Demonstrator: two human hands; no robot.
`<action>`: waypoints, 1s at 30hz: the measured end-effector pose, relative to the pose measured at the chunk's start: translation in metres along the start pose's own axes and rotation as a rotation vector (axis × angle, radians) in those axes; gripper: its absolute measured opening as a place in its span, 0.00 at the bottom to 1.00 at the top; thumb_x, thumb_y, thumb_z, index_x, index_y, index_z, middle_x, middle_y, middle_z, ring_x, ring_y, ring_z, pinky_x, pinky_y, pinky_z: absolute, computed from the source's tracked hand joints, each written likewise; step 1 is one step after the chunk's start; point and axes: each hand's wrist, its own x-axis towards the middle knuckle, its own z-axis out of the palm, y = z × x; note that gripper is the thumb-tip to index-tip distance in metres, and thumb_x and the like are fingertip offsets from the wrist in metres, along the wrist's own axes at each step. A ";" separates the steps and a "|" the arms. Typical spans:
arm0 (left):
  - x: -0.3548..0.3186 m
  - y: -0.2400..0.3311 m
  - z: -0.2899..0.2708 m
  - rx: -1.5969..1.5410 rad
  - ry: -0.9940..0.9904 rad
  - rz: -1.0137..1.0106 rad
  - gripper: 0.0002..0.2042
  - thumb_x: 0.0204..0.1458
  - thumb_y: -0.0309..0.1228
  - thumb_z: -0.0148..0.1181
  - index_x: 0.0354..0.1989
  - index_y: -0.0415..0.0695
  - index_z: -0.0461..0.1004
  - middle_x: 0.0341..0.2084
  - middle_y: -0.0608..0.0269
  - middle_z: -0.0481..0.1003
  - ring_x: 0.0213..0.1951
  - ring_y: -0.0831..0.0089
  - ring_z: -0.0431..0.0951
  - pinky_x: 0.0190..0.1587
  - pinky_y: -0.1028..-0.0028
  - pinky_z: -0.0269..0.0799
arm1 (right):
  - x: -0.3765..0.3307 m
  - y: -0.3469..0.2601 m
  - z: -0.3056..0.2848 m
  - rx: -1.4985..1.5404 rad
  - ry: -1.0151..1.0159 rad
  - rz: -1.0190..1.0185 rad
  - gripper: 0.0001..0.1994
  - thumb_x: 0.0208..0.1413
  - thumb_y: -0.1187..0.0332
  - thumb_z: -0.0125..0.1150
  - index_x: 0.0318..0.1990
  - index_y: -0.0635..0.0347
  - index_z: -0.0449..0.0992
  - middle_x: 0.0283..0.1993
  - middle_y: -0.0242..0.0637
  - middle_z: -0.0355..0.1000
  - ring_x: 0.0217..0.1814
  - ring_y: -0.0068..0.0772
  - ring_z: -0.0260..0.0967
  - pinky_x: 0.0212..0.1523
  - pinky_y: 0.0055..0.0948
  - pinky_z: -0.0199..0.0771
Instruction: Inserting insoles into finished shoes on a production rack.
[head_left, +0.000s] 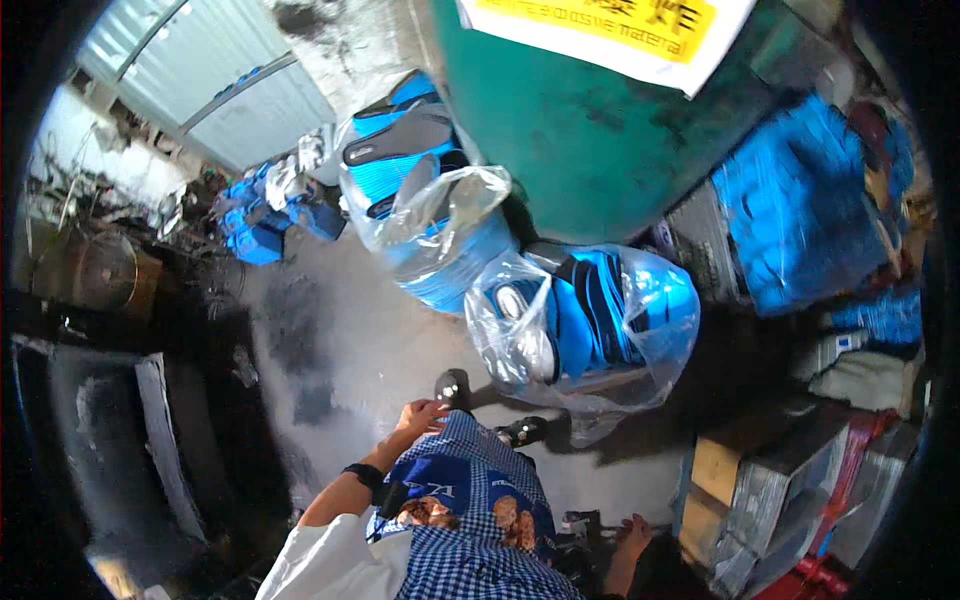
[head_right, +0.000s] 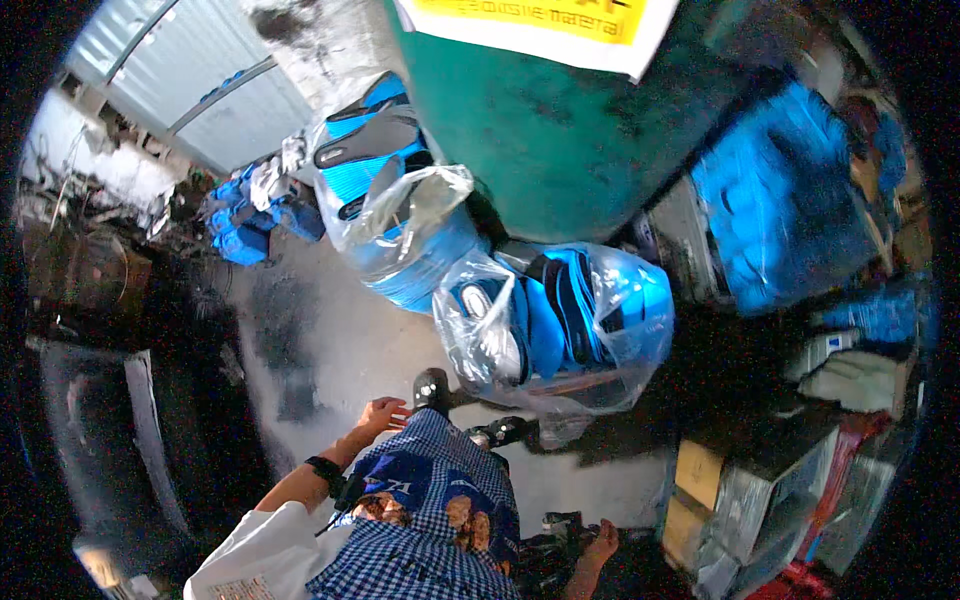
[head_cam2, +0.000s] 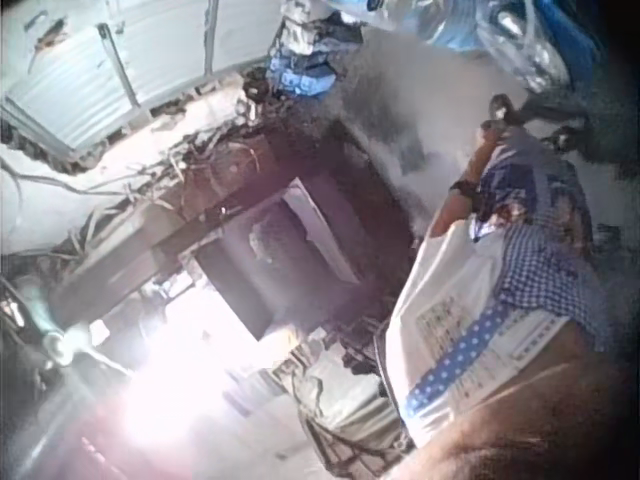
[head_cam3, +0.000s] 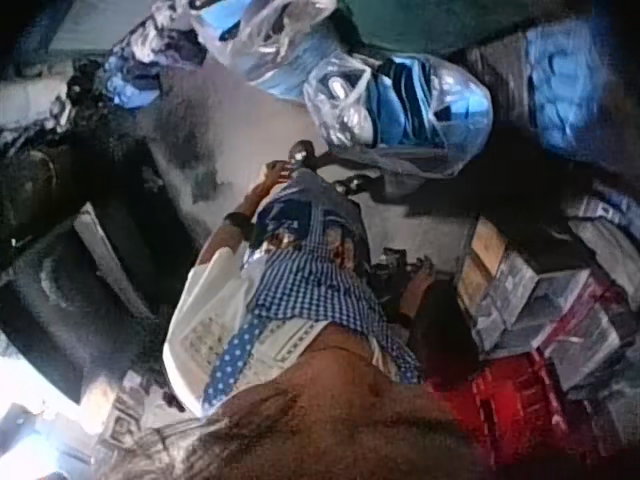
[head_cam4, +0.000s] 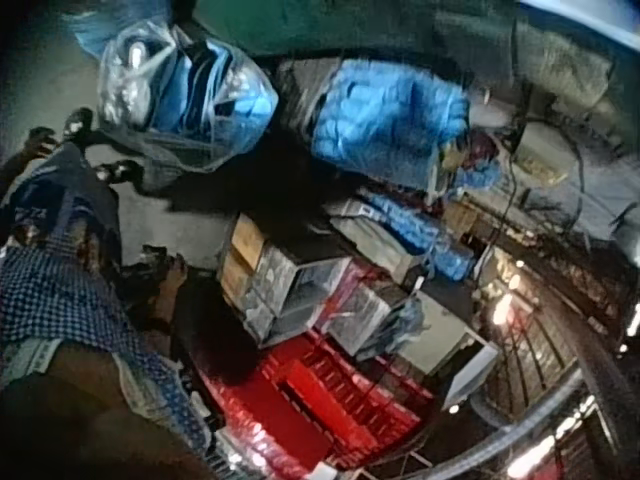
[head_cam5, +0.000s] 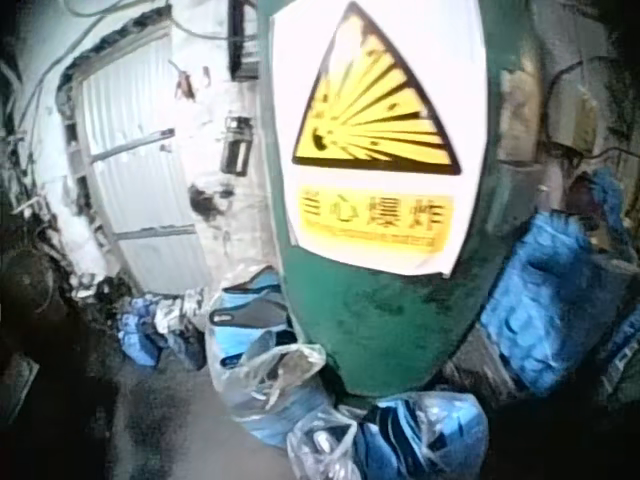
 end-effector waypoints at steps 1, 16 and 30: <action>0.002 -0.007 -0.011 -0.050 0.052 -0.038 0.16 0.52 0.35 0.44 0.44 0.38 0.66 0.33 0.54 0.74 0.28 0.66 0.77 0.28 0.70 0.75 | -0.005 -0.019 0.018 -0.013 -0.013 -0.011 0.09 0.48 0.65 0.54 0.34 0.59 0.68 0.21 0.35 0.65 0.12 0.24 0.59 0.09 0.22 0.53; 0.048 -0.030 -0.252 -0.311 0.240 -0.196 0.16 0.53 0.33 0.40 0.46 0.35 0.64 0.34 0.49 0.74 0.28 0.60 0.77 0.29 0.68 0.76 | -0.126 -0.025 0.275 -0.401 -0.338 0.077 0.12 0.50 0.63 0.53 0.38 0.60 0.68 0.24 0.40 0.69 0.16 0.29 0.65 0.14 0.22 0.64; 0.116 0.205 -0.298 -0.340 0.214 0.222 0.17 0.53 0.36 0.41 0.47 0.38 0.64 0.36 0.52 0.74 0.31 0.65 0.76 0.32 0.72 0.74 | -0.195 -0.050 0.387 -0.595 -0.498 -0.087 0.10 0.55 0.67 0.49 0.40 0.63 0.68 0.25 0.39 0.71 0.18 0.23 0.67 0.15 0.18 0.63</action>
